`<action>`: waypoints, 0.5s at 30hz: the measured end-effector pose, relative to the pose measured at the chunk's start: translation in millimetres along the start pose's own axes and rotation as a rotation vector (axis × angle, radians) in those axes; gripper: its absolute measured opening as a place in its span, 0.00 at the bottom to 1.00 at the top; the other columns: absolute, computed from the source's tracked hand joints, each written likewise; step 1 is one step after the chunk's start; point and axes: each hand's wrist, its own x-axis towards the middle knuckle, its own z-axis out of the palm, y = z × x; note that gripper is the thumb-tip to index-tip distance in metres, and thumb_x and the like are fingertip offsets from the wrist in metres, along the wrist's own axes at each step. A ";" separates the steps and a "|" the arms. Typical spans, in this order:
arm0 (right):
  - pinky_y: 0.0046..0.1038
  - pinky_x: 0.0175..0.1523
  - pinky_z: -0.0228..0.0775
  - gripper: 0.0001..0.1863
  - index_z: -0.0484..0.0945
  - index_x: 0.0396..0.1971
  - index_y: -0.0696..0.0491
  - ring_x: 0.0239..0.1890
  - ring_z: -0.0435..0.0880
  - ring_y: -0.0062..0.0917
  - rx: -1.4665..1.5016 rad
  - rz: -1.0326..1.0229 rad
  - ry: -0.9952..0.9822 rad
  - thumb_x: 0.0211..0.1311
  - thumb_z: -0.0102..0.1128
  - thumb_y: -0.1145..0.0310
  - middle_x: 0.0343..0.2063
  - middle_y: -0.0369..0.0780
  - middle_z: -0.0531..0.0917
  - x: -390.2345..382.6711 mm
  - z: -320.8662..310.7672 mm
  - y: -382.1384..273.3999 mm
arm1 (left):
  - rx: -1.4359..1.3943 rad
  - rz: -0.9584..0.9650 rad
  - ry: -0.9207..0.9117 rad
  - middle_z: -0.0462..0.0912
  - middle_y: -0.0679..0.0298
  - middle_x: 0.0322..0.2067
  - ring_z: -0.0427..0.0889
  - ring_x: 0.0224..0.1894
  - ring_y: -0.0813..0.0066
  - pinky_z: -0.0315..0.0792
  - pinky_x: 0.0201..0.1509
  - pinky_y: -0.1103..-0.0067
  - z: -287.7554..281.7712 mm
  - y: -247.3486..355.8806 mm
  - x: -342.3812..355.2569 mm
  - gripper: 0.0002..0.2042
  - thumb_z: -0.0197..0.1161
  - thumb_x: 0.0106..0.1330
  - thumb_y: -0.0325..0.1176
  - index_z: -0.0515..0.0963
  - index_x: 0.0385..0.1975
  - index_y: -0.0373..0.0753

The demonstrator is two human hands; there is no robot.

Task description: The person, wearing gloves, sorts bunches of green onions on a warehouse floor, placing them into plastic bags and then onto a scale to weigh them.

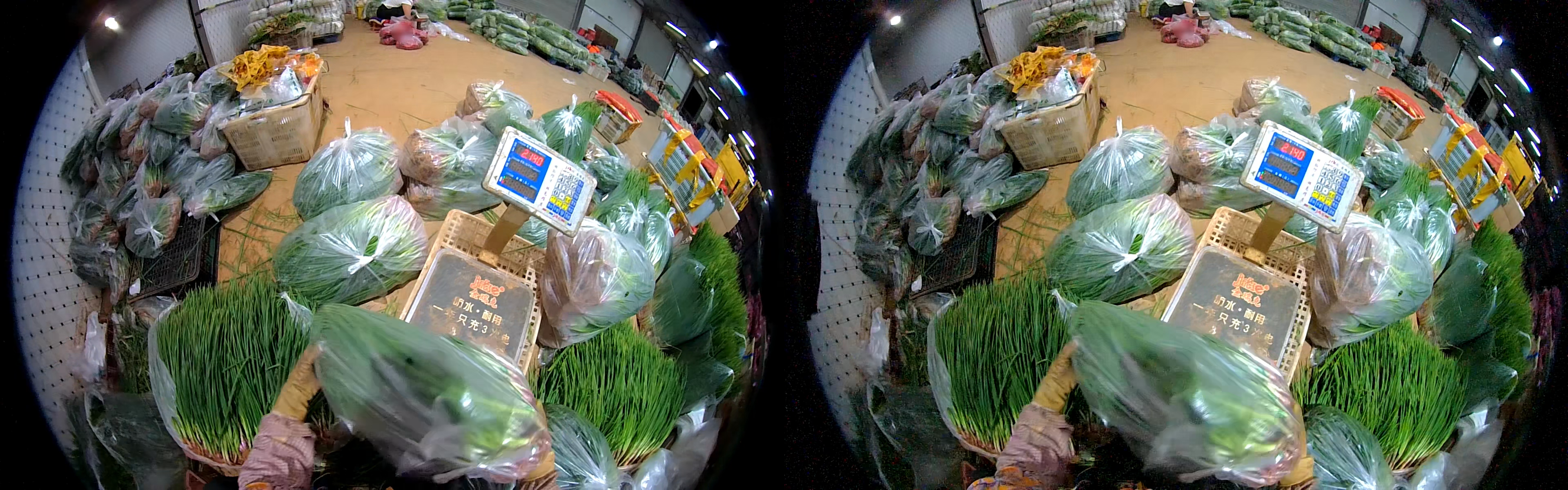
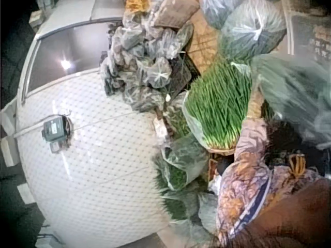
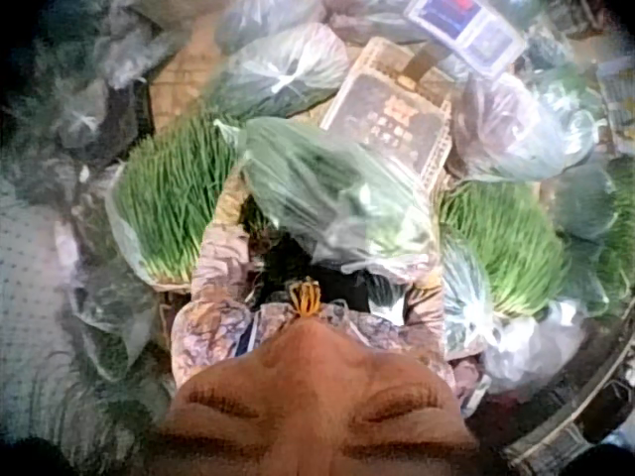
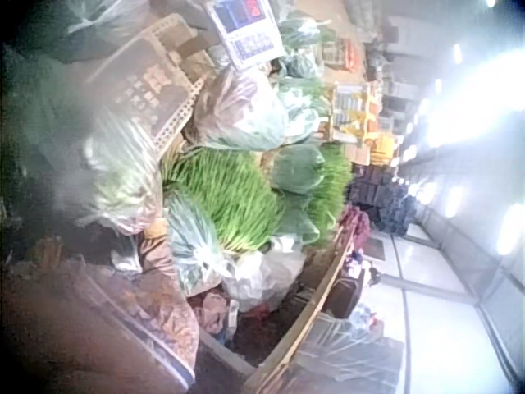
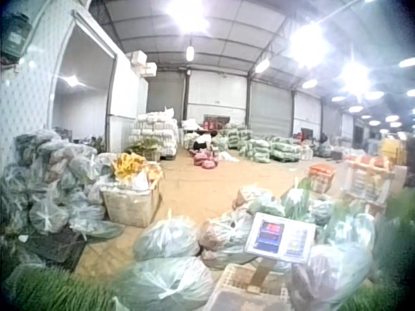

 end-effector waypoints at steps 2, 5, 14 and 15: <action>0.35 0.56 0.59 0.24 0.61 0.53 0.55 0.52 0.67 0.34 0.084 -0.022 -0.092 0.61 0.44 0.57 0.51 0.43 0.66 13.1 38.2 -6.2 | 0.013 0.068 0.061 0.71 0.58 0.46 0.71 0.47 0.66 0.66 0.51 0.68 0.0 35.3 -15.2 0.25 0.59 0.54 0.47 0.68 0.48 0.39; 0.37 0.57 0.59 0.25 0.60 0.53 0.55 0.53 0.67 0.34 0.246 -0.052 -0.273 0.61 0.43 0.56 0.52 0.43 0.65 36.0 107.7 -10.3 | 0.161 0.276 0.168 0.72 0.58 0.44 0.73 0.44 0.65 0.69 0.47 0.69 14.2 119.5 -11.0 0.24 0.57 0.55 0.45 0.67 0.49 0.38; 0.39 0.55 0.62 0.24 0.59 0.51 0.55 0.52 0.67 0.36 0.653 -0.193 -0.321 0.61 0.43 0.55 0.50 0.46 0.66 198.6 282.5 -93.7 | 0.622 1.077 0.172 0.64 0.60 0.52 0.63 0.55 0.67 0.56 0.58 0.73 239.6 321.2 67.0 0.27 0.56 0.58 0.40 0.58 0.56 0.37; 0.39 0.54 0.62 0.24 0.59 0.51 0.55 0.52 0.67 0.36 0.686 -0.177 -0.289 0.61 0.43 0.55 0.50 0.46 0.66 220.5 296.8 -97.7 | 0.619 1.085 0.126 0.63 0.60 0.53 0.61 0.56 0.67 0.55 0.58 0.72 232.4 315.3 67.0 0.28 0.58 0.57 0.40 0.58 0.56 0.36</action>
